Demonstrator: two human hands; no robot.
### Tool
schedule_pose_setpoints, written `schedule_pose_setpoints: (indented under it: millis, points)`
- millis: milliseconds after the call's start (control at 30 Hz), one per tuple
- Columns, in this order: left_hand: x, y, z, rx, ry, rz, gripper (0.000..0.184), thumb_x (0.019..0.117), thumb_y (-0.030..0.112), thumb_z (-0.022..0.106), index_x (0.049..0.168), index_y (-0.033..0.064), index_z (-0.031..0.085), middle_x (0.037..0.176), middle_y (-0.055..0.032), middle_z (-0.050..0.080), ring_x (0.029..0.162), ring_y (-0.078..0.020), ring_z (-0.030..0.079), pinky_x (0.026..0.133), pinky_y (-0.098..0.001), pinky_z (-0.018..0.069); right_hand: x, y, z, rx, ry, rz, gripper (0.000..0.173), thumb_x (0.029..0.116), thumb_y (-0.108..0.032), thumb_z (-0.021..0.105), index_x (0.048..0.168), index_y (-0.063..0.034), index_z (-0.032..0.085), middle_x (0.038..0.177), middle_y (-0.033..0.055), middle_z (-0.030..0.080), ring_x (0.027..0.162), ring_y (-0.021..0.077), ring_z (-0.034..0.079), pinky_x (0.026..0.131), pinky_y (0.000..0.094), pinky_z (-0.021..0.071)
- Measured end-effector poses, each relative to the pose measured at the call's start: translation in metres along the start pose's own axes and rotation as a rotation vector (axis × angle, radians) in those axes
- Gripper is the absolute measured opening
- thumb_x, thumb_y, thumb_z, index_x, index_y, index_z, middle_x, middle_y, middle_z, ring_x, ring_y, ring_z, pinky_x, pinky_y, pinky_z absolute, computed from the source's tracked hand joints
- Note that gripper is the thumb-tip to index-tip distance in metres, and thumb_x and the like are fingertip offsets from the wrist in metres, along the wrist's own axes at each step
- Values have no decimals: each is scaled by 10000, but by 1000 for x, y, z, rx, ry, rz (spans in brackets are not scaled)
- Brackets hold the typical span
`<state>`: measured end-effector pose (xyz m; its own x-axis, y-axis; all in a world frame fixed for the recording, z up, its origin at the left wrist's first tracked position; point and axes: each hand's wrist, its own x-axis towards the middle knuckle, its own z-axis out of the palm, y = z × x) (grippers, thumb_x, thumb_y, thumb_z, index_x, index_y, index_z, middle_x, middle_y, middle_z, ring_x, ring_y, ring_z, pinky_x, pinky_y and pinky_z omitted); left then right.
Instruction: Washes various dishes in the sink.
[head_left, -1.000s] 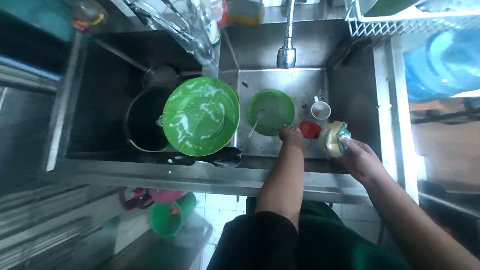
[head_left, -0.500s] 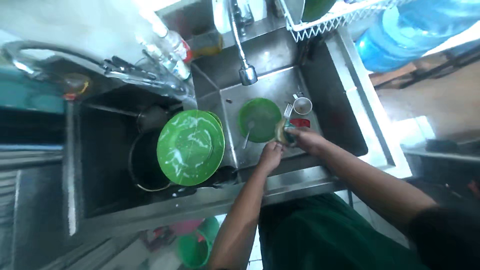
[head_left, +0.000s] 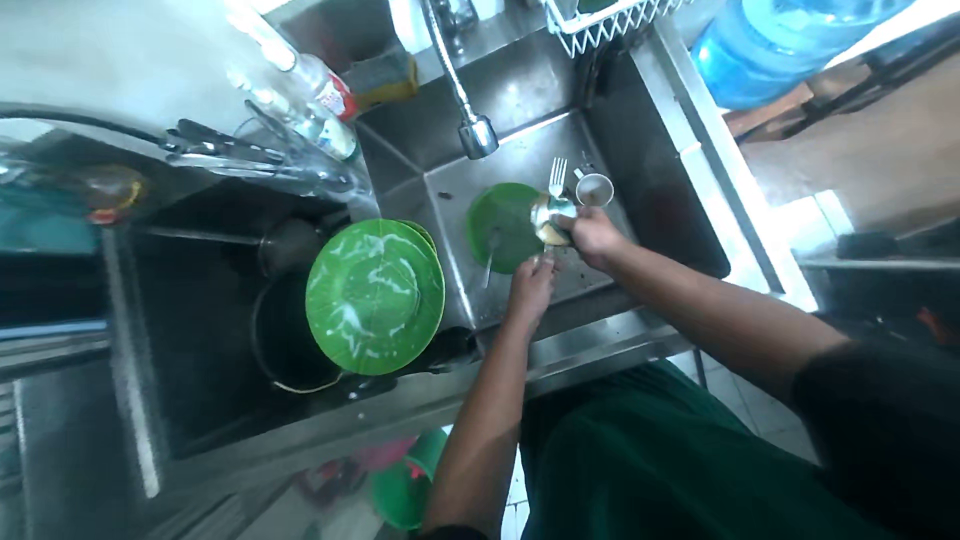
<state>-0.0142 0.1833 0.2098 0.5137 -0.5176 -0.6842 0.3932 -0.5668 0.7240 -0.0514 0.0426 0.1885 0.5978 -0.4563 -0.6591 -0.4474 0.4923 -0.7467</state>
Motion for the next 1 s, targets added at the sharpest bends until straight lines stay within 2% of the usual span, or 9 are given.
schedule_pose_setpoints:
  millis: [233,333,433,533,600,667,733,800,1000]
  points:
    - [-2,-9,14,-322,54,197,347,1116,155,296,1122,14,613,653,66,439,503,-12,389,479,-164,356,-3,-7,2,197,4,-21,218,1056,-171,568,1177,7,602,963,101,674,806,154,674,740,331,590]
    - [1,-9,13,-260,142,182,328,1118,155,342,1083,9,634,647,55,437,514,-28,401,500,-181,374,-5,-2,4,216,19,-42,206,1055,-143,566,1182,15,601,983,105,673,839,155,675,777,333,587]
    - [6,-8,11,-227,208,175,279,1093,91,373,992,21,624,627,46,444,516,-43,417,506,-203,393,-15,10,7,41,-23,-132,203,1036,-127,592,1168,23,625,983,110,689,857,151,688,821,356,593]
    - [6,-4,1,-21,96,90,299,1097,85,375,987,-3,639,627,24,457,508,-47,408,493,-202,376,-19,11,3,-82,-32,-160,189,1020,-125,626,1142,19,645,942,109,693,815,147,682,785,349,584]
    - [4,5,-20,320,-7,21,283,1105,163,435,1117,8,672,770,-34,558,615,-85,500,585,-240,451,-14,12,-7,-169,-62,-180,192,992,-109,661,1121,33,661,950,133,704,837,173,691,814,387,582]
    - [6,12,-42,447,34,-5,330,1084,230,522,1303,10,634,1121,-172,679,946,-231,663,865,-409,552,-7,17,-18,-257,-119,-212,202,971,-116,682,1115,24,671,950,139,712,847,190,701,821,416,587]
    - [9,12,-47,326,148,43,374,1099,260,480,1391,48,581,1261,-181,633,1033,-264,623,880,-436,517,-4,20,-26,-336,-199,-227,189,978,-122,685,1111,11,682,936,129,712,820,180,694,792,402,585]
    - [11,17,-39,196,148,43,438,1108,374,434,1408,97,592,1402,-153,597,1227,-296,588,998,-511,479,-1,25,-28,-442,-308,-257,180,969,-131,702,1080,10,695,898,127,714,777,187,696,764,412,594]
    - [24,3,-9,-17,134,117,287,1066,243,564,1197,28,702,1090,-96,700,942,-147,640,854,-343,527,-11,19,-27,-669,-415,-232,179,946,-131,740,1046,12,699,884,147,706,785,237,693,780,464,584]
